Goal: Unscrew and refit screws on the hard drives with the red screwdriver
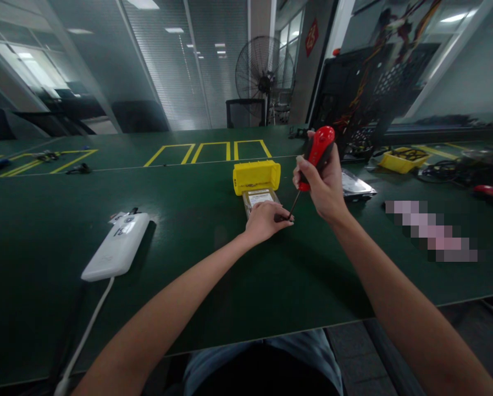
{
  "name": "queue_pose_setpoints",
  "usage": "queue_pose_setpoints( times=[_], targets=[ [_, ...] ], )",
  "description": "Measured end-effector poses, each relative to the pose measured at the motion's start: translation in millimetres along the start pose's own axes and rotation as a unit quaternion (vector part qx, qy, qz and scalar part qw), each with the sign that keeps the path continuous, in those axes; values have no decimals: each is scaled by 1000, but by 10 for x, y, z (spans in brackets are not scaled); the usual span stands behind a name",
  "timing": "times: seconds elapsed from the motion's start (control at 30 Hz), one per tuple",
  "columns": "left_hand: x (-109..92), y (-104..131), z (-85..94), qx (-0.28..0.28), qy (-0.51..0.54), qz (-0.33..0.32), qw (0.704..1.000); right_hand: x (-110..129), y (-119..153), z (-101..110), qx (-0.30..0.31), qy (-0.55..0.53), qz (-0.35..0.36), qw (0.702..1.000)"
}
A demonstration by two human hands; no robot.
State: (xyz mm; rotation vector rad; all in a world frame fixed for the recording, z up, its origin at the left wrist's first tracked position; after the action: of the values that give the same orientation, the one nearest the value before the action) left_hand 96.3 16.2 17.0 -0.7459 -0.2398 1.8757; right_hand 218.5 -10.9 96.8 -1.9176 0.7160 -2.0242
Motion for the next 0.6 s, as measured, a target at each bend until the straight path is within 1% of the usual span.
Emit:
queue_pose_setpoints(
  times=[0.27, 0.4, 0.6],
  targets=[
    [2, -1, -7, 2, 4, 2, 1000, -19, -5, 4, -2, 22, 6, 1000],
    [-10, -12, 2, 5, -7, 11, 1000, -27, -6, 6, -3, 17, 4, 1000],
    [-14, -5, 10, 8, -5, -1, 1000, -8, -1, 10, 19, 3, -3, 1000]
  ],
)
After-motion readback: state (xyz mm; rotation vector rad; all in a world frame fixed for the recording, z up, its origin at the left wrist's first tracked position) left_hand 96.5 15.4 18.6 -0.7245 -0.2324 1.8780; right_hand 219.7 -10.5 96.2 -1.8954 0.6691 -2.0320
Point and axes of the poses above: each hand's wrist, its own y-axis away from the middle knuckle, its own z-axis out of the back of the hand, x = y × z, the point moved 2 cm from there along -y, towards the middle knuckle, and after that the axes turned 14 degrees about -z, right-handed, at the moved point
